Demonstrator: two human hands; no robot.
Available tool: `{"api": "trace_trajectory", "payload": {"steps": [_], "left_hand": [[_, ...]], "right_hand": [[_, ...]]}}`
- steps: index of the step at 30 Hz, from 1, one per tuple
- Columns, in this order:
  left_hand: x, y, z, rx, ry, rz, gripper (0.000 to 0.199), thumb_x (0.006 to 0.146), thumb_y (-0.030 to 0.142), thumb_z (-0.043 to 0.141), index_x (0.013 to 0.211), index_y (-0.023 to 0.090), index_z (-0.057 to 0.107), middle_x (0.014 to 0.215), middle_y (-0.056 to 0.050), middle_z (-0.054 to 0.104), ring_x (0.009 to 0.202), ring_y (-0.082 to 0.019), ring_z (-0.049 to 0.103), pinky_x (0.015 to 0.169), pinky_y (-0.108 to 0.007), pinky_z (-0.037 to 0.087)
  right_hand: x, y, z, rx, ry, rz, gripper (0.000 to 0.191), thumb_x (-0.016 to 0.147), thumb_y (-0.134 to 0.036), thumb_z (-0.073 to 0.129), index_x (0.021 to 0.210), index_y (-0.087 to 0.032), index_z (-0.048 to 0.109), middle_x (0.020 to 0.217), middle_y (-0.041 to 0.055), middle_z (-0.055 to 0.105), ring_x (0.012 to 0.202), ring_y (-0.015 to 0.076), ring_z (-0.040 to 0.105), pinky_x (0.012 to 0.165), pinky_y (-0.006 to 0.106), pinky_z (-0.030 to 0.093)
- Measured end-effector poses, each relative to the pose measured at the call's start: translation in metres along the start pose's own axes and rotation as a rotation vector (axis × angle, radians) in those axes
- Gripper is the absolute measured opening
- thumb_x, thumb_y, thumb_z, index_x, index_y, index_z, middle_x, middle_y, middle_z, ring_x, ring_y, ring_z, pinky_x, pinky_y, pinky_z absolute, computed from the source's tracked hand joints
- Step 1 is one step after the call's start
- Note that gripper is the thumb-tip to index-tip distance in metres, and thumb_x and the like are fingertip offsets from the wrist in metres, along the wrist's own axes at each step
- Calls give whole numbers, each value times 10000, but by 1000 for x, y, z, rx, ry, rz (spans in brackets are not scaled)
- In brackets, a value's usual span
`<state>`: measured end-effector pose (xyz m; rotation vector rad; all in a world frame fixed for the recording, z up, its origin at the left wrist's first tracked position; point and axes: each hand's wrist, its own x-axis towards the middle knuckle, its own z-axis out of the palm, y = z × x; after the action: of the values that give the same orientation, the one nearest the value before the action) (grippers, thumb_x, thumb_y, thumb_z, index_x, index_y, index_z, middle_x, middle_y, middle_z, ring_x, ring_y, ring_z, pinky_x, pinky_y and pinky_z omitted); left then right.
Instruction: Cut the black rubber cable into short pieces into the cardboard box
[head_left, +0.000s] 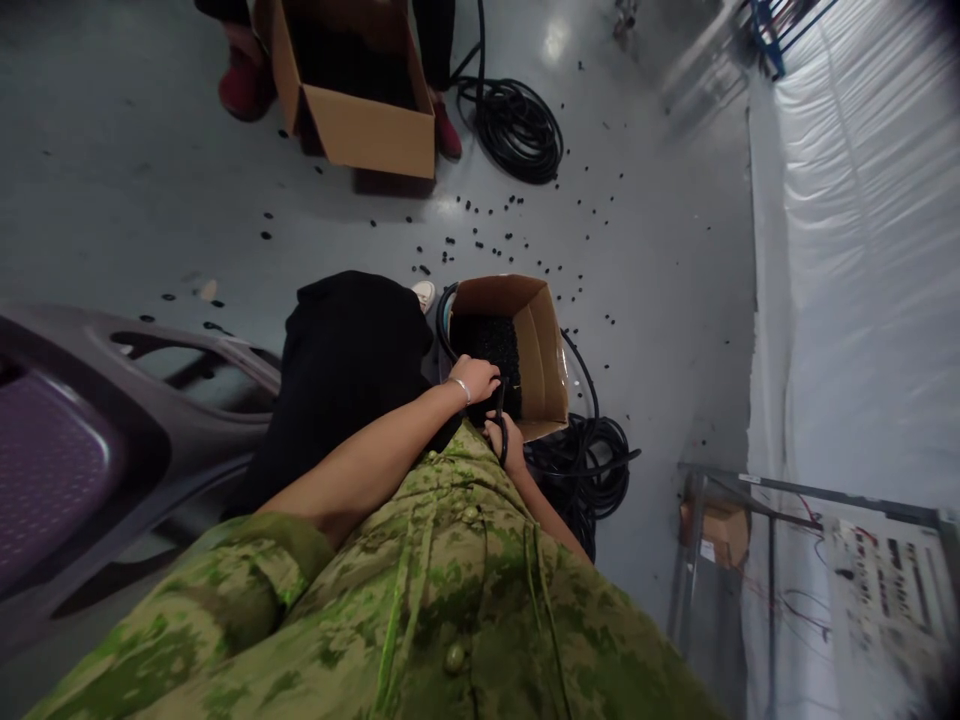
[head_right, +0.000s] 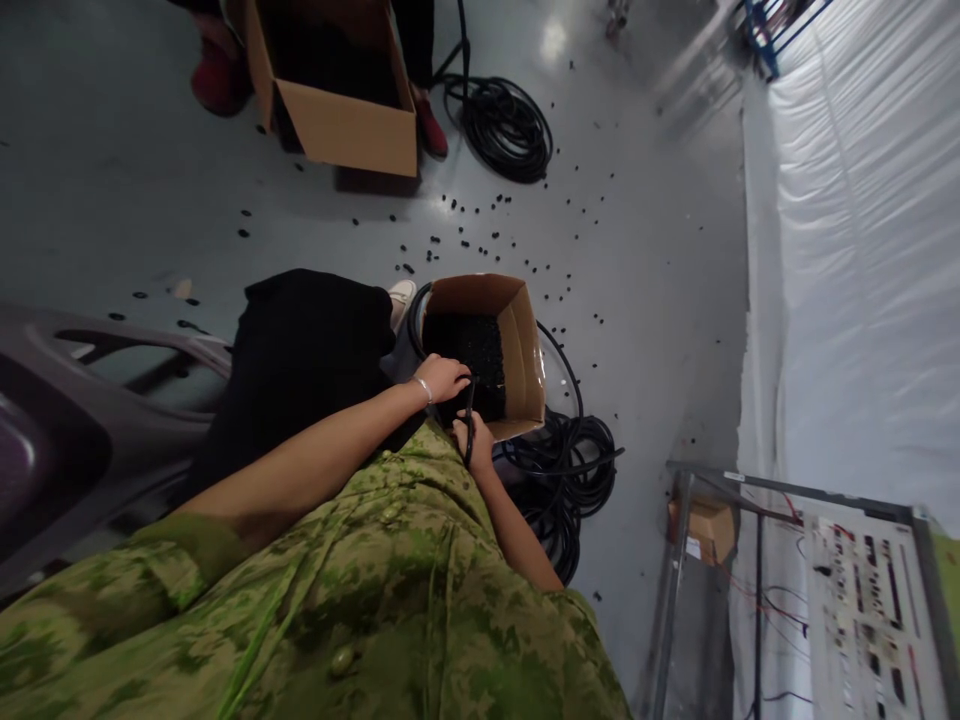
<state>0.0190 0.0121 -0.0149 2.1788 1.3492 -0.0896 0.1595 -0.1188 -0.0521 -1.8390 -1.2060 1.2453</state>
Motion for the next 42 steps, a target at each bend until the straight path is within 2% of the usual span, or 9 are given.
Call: {"api": "trace_trajectory", "payload": {"steps": [12,18,24,42], "left_hand": [[0,1,2,8,-8,-2,368,968,399,475,1169,266,752,1153,-93,769,1093,-260,678,917,-373,404],[1,1,4,2,0,-6,372,965,397,475,1177,264,751,1161,-94,768,1101,-263,678,933,-376,411],[2,-2,5,-19,0,-6,369,959,393,485,1189,265,744,1179,-96,764,1120,-269,675,940,-380,414],[2,-3,2,17,-24,1,359,962,388,480,1182,296,749,1180,-75,768,1105,-258,677,894,-362,426]], "right_hand": [[1,2,0,-29,18,-43,320,809,-455,588,981,-193,656,654,-6,645,630,176,630,665,282,492],[0,5,2,-39,39,-40,328,802,-448,579,992,-194,661,667,-5,652,652,175,635,686,281,481],[1,5,2,-44,22,-8,332,805,-448,572,1009,-198,652,660,-9,647,631,177,611,641,277,463],[3,10,4,-159,48,-15,328,819,-454,559,1012,-212,668,679,-13,661,677,207,631,713,303,471]]}}
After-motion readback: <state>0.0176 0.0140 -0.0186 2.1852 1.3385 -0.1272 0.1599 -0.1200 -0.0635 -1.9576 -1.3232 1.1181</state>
